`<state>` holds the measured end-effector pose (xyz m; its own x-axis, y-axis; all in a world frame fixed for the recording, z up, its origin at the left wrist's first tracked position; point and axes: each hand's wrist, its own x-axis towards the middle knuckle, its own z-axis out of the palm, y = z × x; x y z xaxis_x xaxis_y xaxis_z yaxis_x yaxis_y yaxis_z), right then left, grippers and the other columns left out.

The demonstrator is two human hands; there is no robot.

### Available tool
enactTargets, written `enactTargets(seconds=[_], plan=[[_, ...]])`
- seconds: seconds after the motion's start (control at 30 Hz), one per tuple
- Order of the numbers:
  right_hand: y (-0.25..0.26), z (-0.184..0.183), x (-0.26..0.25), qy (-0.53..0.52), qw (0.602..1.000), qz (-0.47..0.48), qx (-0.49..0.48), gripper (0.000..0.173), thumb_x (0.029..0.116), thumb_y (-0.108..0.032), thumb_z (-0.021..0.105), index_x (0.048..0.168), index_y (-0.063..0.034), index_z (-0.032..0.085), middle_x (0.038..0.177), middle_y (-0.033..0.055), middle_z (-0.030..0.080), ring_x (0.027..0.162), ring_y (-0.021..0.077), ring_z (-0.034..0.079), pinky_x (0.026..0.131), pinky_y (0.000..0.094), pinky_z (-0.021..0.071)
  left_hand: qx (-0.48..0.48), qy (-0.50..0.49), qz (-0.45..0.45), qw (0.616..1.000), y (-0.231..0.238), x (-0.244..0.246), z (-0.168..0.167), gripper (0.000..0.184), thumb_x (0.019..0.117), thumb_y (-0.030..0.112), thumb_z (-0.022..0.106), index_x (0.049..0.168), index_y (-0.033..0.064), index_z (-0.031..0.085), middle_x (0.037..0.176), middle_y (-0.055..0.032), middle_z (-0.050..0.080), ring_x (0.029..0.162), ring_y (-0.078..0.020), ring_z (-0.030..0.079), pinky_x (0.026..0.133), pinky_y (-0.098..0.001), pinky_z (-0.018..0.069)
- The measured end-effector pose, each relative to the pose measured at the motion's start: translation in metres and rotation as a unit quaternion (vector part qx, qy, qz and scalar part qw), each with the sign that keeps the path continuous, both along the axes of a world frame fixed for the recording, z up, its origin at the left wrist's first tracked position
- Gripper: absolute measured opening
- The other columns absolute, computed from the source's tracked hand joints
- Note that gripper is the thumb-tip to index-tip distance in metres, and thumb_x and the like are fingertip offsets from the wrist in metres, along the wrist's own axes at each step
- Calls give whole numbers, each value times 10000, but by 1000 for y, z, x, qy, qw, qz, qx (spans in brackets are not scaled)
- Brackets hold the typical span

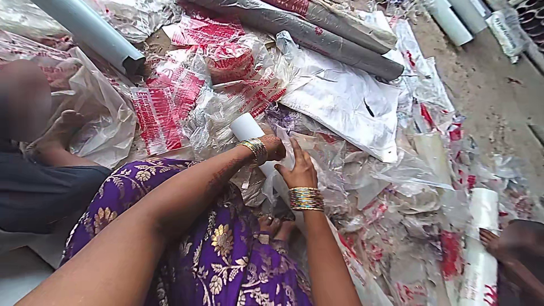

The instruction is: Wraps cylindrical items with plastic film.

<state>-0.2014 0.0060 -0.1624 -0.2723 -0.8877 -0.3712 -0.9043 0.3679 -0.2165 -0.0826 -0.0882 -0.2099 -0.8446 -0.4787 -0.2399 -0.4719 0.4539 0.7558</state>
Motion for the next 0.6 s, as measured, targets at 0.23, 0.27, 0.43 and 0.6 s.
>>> enactTargets(seconds=[0.23, 0.27, 0.43, 0.6], plan=[[6, -45, -38, 41, 994, -73, 63, 306, 1055, -251, 561, 1316, -147, 681, 1320, 160, 679, 1210, 362, 654, 961, 581, 504, -8, -96, 130, 987, -17, 25, -26, 263, 987, 27, 619, 1218, 77, 735, 1263, -186, 701, 1232, -415, 632, 1030, -657, 465], [8, -51, -47, 28, 995, -79, 52, 295, 1047, -250, 582, 1299, -145, 693, 1294, 164, 695, 1196, 366, 662, 959, 589, 503, -34, -90, 157, 983, -19, 28, -39, 255, 976, 9, 619, 1192, 64, 742, 1266, -193, 697, 1232, -429, 629, 1019, -669, 470], [22, -92, -72, -91, 994, -36, -39, 284, 1050, -182, 577, 1255, -2, 658, 1178, 228, 714, 1107, 384, 691, 977, 555, 511, -92, -76, 145, 982, -10, 27, -58, 172, 967, -20, 626, 1087, 2, 747, 1303, -187, 666, 1265, -423, 594, 999, -628, 493], [24, -94, -74, -89, 995, -25, -21, 324, 1076, -227, 531, 1306, -21, 627, 1217, 220, 704, 1127, 385, 686, 967, 578, 510, -115, -94, 153, 977, 8, 20, -55, 233, 1018, -19, 527, 1149, -36, 719, 1319, -228, 644, 1302, -424, 572, 1014, -594, 494]])
